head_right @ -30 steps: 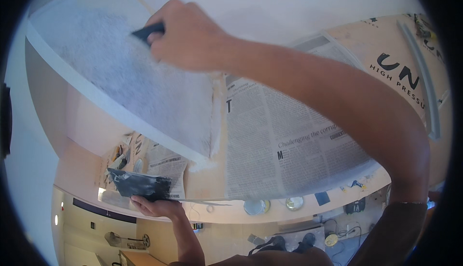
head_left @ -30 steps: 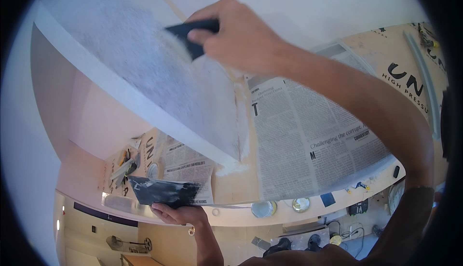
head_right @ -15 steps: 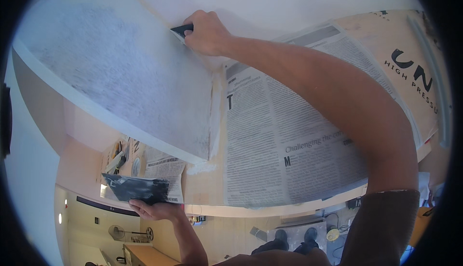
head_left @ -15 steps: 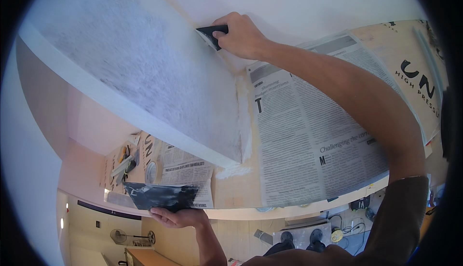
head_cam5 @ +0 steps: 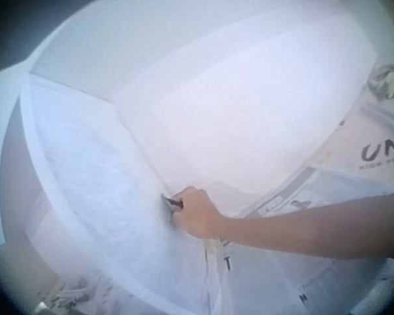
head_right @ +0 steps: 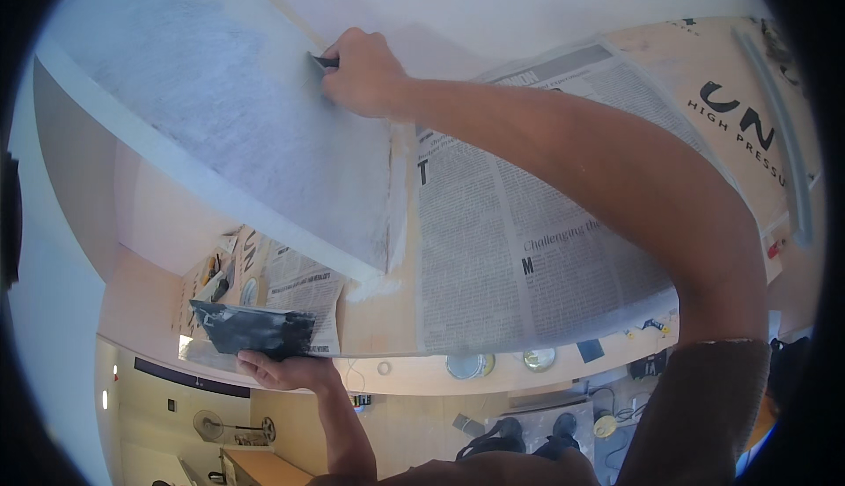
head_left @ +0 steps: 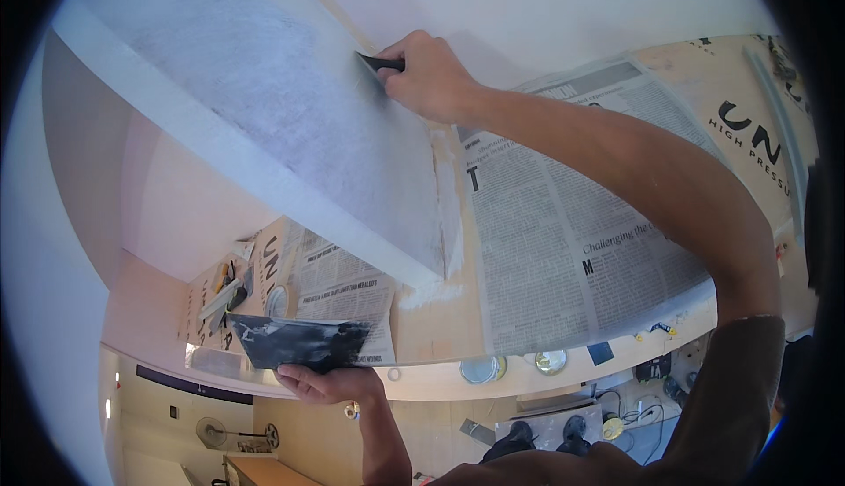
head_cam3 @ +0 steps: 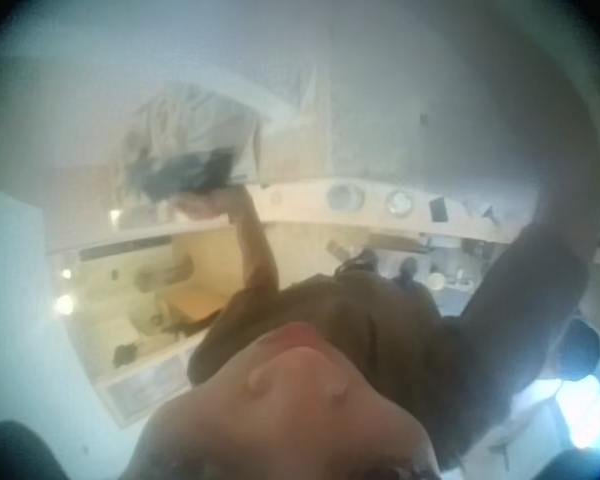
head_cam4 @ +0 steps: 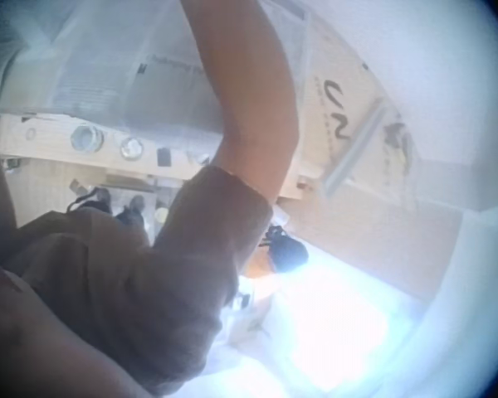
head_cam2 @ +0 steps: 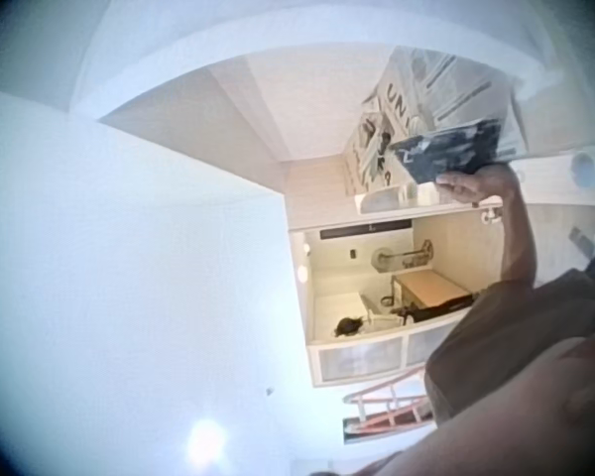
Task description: The person scrapes joint compound onto a hawk, then uses a putty knife to apply and smooth the compound along a ceiling corner. The person repeatedly scoops compound and spreads it along the joint while other workers are visible in the background.
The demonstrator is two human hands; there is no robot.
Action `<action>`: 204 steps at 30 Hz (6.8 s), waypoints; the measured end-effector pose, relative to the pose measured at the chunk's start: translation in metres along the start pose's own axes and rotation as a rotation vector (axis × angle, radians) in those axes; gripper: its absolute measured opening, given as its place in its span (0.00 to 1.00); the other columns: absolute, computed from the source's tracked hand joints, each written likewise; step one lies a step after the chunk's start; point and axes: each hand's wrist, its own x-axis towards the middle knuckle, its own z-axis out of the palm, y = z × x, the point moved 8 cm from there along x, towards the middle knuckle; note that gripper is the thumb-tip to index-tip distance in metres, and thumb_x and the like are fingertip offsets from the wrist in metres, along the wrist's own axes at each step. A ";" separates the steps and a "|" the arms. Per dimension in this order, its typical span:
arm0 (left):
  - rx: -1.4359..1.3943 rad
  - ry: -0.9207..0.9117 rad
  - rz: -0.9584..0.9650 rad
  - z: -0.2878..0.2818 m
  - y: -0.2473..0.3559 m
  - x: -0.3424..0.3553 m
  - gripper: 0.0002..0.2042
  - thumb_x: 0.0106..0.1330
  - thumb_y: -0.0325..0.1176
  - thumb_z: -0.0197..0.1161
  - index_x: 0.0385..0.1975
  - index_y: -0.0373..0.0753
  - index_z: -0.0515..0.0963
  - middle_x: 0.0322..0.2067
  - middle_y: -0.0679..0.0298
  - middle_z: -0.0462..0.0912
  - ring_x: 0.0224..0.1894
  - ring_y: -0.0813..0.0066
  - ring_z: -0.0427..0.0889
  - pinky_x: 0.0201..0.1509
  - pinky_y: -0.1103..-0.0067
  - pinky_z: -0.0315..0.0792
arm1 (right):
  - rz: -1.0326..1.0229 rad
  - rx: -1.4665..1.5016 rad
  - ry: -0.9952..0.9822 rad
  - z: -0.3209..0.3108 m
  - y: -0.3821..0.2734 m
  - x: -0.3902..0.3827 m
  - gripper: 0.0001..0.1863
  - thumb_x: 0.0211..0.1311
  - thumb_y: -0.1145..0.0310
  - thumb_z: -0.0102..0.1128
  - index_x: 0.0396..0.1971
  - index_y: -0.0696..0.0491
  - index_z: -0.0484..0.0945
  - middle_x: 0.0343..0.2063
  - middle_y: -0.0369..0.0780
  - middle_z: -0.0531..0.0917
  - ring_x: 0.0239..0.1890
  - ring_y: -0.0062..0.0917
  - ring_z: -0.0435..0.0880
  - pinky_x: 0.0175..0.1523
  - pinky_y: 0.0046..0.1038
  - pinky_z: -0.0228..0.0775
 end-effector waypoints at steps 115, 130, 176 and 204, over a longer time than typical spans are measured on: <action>0.064 0.176 0.130 -0.009 0.005 -0.001 0.26 0.76 0.47 0.54 0.57 0.25 0.70 0.58 0.49 0.72 0.56 0.62 0.72 0.65 0.67 0.67 | 0.197 -0.035 -0.137 0.016 0.063 -0.023 0.19 0.63 0.71 0.56 0.52 0.64 0.80 0.42 0.53 0.85 0.42 0.39 0.86 0.51 0.36 0.77; 0.074 0.233 0.095 0.003 0.011 -0.011 0.25 0.76 0.47 0.54 0.54 0.24 0.70 0.53 0.50 0.73 0.54 0.64 0.73 0.62 0.69 0.69 | 0.210 0.045 -0.127 0.029 0.055 -0.046 0.22 0.63 0.73 0.56 0.56 0.62 0.79 0.44 0.55 0.84 0.45 0.36 0.86 0.51 0.33 0.76; -0.015 0.045 0.012 -0.001 0.000 -0.004 0.29 0.76 0.50 0.53 0.61 0.27 0.66 0.61 0.49 0.69 0.59 0.61 0.71 0.67 0.67 0.67 | 0.111 0.034 -0.055 0.026 0.022 -0.052 0.21 0.64 0.74 0.54 0.56 0.63 0.78 0.41 0.54 0.85 0.39 0.37 0.87 0.49 0.31 0.77; 0.022 0.032 0.076 0.000 0.008 -0.002 0.24 0.77 0.47 0.52 0.54 0.27 0.70 0.53 0.52 0.74 0.51 0.65 0.73 0.59 0.69 0.69 | -0.007 0.051 -0.006 -0.037 -0.064 -0.031 0.17 0.65 0.73 0.52 0.49 0.61 0.83 0.29 0.48 0.85 0.27 0.29 0.82 0.39 0.34 0.74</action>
